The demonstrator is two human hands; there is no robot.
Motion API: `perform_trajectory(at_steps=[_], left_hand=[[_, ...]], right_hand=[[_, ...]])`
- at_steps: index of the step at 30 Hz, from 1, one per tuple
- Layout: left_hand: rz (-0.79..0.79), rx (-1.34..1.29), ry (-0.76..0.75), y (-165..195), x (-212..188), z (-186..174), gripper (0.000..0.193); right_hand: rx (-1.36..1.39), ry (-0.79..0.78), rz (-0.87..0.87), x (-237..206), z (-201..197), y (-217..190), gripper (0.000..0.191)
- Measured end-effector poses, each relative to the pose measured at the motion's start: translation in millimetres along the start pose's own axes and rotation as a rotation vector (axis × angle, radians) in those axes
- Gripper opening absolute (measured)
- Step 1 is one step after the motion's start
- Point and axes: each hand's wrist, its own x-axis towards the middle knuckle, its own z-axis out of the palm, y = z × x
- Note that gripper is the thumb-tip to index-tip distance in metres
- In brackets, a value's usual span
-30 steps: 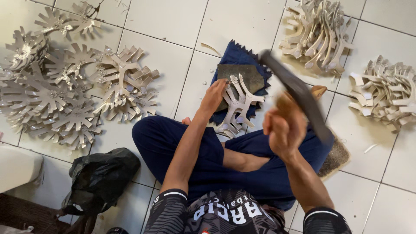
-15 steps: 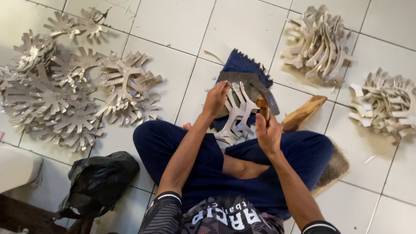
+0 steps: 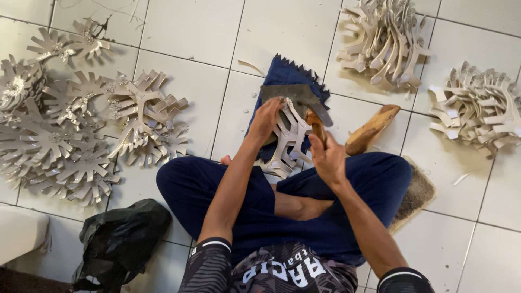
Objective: The person sits on the tiled floor hammering flower-shaped metal cutouts flat on a small anvil block, repositioning each piece between strikes, then sets finished pieces onto piles around them and picks up new pieces to continue.
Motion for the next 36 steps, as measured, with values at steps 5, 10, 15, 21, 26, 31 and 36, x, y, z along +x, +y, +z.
perform_trajectory(at_steps=[5,10,15,21,26,31,36], left_hand=[[-0.061,0.023,-0.054,-2.4,2.4,3.1,0.027],[-0.043,0.082,-0.105,-6.8,-4.5,2.8,0.036],[0.240,0.282,-0.084,-24.8,-1.0,12.8,0.041],[-0.098,0.053,0.092,-9.7,5.9,14.3,0.011],[-0.173,-0.091,0.035,20.9,23.5,10.7,0.013],[-0.316,-0.165,-0.052,21.6,40.6,11.3,0.012],[-0.201,-0.142,-0.065,15.6,32.1,9.8,0.011]], right_hand=[[0.425,0.044,-0.177,-8.1,-39.9,-28.4,0.041],[0.323,0.114,-0.658,-0.8,-14.7,7.3,0.044],[-0.128,-0.059,-0.092,7.2,29.9,61.6,0.038],[0.147,0.088,-0.017,-2.1,16.0,70.4,0.041],[0.235,0.119,0.098,1.2,20.6,73.8,0.045],[0.252,0.095,0.116,-0.8,20.6,81.8,0.044],[0.320,0.070,0.139,-0.1,21.1,82.3,0.042]])
